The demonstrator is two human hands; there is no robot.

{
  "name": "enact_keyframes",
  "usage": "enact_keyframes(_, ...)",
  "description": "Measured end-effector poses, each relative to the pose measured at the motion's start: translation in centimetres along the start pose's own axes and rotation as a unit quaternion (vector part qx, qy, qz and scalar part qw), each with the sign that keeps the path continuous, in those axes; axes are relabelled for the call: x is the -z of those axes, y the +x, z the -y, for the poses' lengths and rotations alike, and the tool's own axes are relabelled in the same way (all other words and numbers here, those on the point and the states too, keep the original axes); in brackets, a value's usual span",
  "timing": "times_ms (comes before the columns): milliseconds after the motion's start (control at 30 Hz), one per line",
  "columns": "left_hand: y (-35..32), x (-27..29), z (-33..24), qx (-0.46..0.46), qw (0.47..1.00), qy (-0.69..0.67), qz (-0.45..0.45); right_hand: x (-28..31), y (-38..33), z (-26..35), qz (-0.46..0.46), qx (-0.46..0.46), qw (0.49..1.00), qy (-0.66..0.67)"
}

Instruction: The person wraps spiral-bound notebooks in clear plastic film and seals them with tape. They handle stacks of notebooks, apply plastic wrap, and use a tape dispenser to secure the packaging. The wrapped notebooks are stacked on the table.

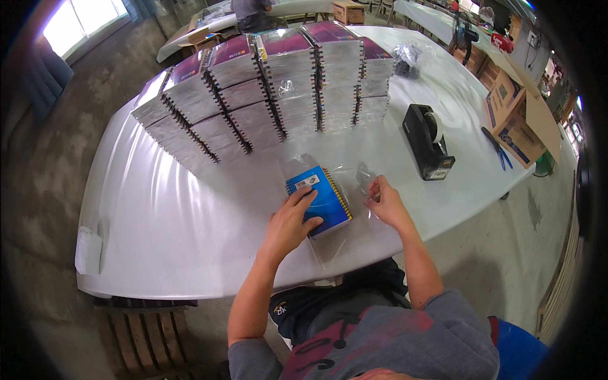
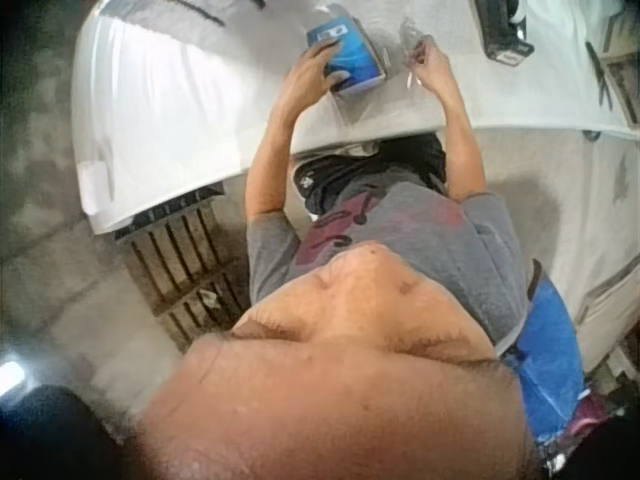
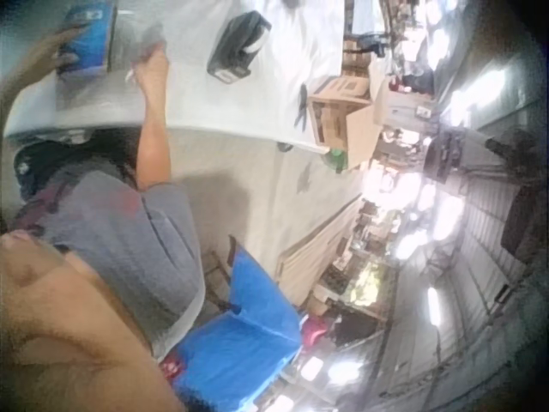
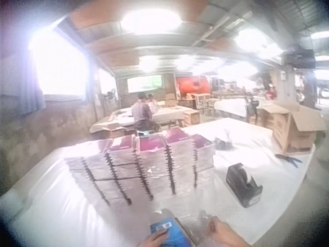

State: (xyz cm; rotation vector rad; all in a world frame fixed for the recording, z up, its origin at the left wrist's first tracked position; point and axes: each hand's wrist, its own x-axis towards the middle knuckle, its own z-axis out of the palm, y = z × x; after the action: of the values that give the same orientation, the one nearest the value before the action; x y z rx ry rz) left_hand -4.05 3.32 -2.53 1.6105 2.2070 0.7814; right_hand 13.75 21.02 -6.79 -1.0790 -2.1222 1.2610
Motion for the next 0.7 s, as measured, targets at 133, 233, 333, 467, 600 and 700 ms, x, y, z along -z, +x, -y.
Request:
enact_keyframes(133,0.6,0.6,-1.2,0.02,0.999,0.035,0.019,-0.1,0.0,2.3,0.068,-0.021,0.907,0.415)
enact_keyframes(233,2.0,1.2,-3.1,0.031,0.994,0.078,0.076,-3.5,-0.7,2.6,0.114,0.158,0.946,0.258)
enact_keyframes(333,3.7,1.4,-3.7,0.011,0.975,0.148,0.165,-4.8,-2.0,4.8,0.157,0.361,0.919,-0.003)
enact_keyframes(467,5.5,1.1,-3.7,0.002,0.958,0.189,0.215,-4.2,-2.2,5.0,0.164,0.389,0.906,-0.033)
enact_keyframes(600,5.0,1.1,-5.5,-0.041,0.948,0.237,0.208,-3.7,-2.7,4.5,0.178,0.392,0.903,0.008)
enact_keyframes(700,5.0,0.9,-5.7,-0.079,0.933,0.281,0.211,-4.1,-3.0,4.0,0.158,0.415,0.894,0.053)
